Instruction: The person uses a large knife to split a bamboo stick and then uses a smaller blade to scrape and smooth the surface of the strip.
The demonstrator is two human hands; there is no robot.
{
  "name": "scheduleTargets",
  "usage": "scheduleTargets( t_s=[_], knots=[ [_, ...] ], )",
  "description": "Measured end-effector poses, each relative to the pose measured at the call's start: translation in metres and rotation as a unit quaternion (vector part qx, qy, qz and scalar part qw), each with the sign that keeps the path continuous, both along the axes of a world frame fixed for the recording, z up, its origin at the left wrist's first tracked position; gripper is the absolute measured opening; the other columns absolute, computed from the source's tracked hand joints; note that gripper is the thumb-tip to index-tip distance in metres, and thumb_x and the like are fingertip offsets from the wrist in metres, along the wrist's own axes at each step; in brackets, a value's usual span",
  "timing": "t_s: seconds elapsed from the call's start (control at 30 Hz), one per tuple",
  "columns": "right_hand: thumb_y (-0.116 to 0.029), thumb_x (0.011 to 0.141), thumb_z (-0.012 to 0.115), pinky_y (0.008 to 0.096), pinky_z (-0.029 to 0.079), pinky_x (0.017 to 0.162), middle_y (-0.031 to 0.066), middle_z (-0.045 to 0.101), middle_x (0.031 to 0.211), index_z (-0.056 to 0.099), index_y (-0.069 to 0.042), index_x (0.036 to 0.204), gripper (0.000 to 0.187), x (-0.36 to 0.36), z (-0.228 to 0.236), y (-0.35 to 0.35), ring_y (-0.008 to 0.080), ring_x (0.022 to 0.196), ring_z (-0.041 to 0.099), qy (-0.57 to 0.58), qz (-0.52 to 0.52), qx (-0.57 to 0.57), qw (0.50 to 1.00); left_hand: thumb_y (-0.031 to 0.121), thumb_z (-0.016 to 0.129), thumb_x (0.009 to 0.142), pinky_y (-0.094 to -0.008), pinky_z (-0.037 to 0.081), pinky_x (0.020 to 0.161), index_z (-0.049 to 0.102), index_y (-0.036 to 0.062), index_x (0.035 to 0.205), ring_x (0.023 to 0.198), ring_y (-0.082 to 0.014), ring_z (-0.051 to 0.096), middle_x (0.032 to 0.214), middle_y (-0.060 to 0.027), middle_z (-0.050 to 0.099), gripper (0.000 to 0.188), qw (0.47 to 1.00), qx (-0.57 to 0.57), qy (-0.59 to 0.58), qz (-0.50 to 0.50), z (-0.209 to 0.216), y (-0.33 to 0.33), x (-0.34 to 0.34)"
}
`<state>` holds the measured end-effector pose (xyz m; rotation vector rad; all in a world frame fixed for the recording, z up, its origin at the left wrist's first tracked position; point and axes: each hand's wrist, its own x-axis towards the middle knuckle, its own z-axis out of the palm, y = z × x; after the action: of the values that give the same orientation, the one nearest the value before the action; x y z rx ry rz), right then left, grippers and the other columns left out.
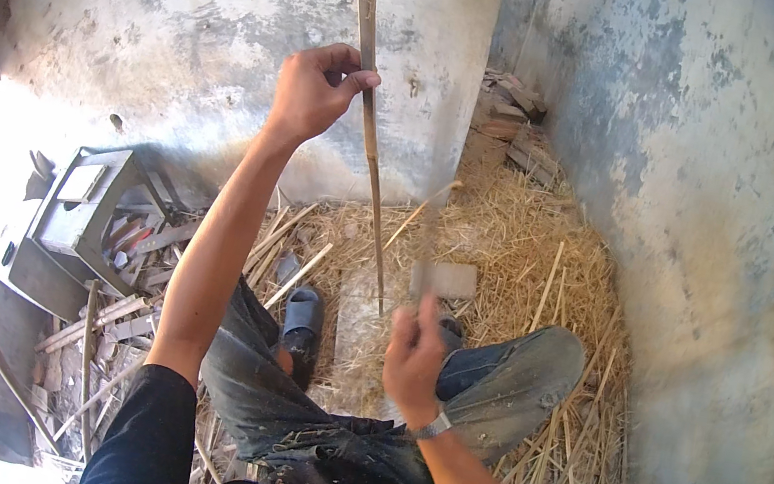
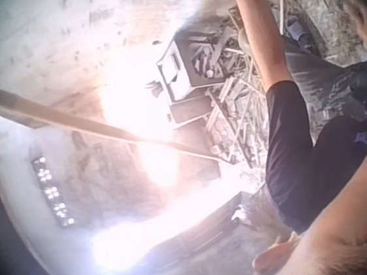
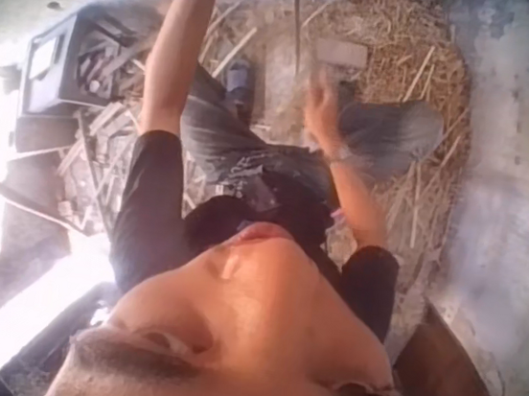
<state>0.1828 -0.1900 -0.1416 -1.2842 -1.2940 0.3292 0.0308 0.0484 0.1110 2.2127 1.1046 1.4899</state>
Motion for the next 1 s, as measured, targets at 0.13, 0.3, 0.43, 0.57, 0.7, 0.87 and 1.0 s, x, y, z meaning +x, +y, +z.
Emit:
scheduleTargets(
  t_s=[0.13,0.3,0.43,0.57,0.7,0.87,1.0],
  knots=[
    [-0.026,0.107,0.059,0.0285,0.04,0.042,-0.0009,0.05,0.072,0.037,-0.005,0.158,0.06,0.008,-0.053,-0.037,0.0069,0.049,0.045,0.248,0.122,-0.395,0.876,0.024,0.084,0.086,-0.0317,0.048,0.061,0.077,0.0039,0.09,0.06,-0.0105,0.056,0.08,-0.0063,0.077,0.021,0.999,-0.006,-0.007,-0.049,-0.001,0.006,-0.008],
    [-0.02,0.108,0.054,0.0264,0.042,0.043,-0.0019,0.049,0.075,0.027,-0.01,0.164,0.064,0.018,0.048,-0.008,0.0049,0.051,0.046,0.292,0.095,-0.282,0.909,0.025,0.084,0.087,-0.0297,0.047,0.06,0.077,0.0046,0.091,0.061,-0.0081,0.056,0.08,-0.0045,0.077,0.022,1.0,0.015,0.022,0.002,-0.007,0.002,-0.011],
    [-0.01,0.108,0.048,0.0196,0.041,0.042,-0.0027,0.049,0.077,0.019,-0.007,0.165,0.065,0.02,0.179,-0.006,0.0016,0.052,0.044,0.173,0.101,-0.02,0.98,0.027,0.085,0.086,-0.0317,0.047,0.06,0.077,0.0047,0.089,0.06,-0.0121,0.059,0.082,-0.0064,0.078,0.024,0.998,0.065,0.0,0.024,-0.009,0.004,-0.002],
    [-0.009,0.107,0.047,0.0185,0.039,0.039,-0.0014,0.051,0.076,0.024,-0.009,0.165,0.062,0.025,0.263,-0.016,0.0017,0.047,0.041,0.101,0.1,0.074,0.987,0.029,0.085,0.086,-0.0318,0.047,0.058,0.076,0.0047,0.087,0.058,-0.0127,0.059,0.082,-0.0064,0.078,0.026,0.997,0.077,0.002,0.022,-0.008,0.0,0.009],
    [-0.006,0.106,0.048,0.0182,0.038,0.039,-0.0026,0.05,0.074,0.032,-0.005,0.162,0.059,0.012,0.286,-0.024,0.0008,0.046,0.039,0.067,0.125,0.045,0.989,0.03,0.085,0.086,-0.0319,0.046,0.057,0.075,0.0045,0.087,0.056,-0.013,0.058,0.08,-0.0062,0.077,0.027,0.997,0.079,0.001,0.026,-0.008,-0.006,0.011],
    [-0.007,0.104,0.053,0.0202,0.035,0.042,-0.0052,0.045,0.074,0.036,0.0,0.159,0.058,0.006,0.275,-0.015,-0.0009,0.05,0.038,0.055,0.145,0.009,0.988,0.03,0.085,0.086,-0.032,0.047,0.057,0.075,0.0038,0.087,0.055,-0.0129,0.057,0.079,-0.0068,0.077,0.028,0.996,0.088,-0.008,0.009,-0.009,-0.008,0.017],
    [-0.005,0.104,0.051,0.0196,0.037,0.045,-0.0049,0.045,0.073,0.037,-0.003,0.159,0.057,0.008,0.264,-0.005,0.0006,0.052,0.037,0.005,0.127,0.044,0.991,0.031,0.085,0.086,-0.0319,0.048,0.058,0.074,0.0032,0.088,0.055,-0.0134,0.058,0.079,-0.0073,0.077,0.029,0.996,0.091,0.002,0.013,-0.009,-0.007,0.017]
  ],
)
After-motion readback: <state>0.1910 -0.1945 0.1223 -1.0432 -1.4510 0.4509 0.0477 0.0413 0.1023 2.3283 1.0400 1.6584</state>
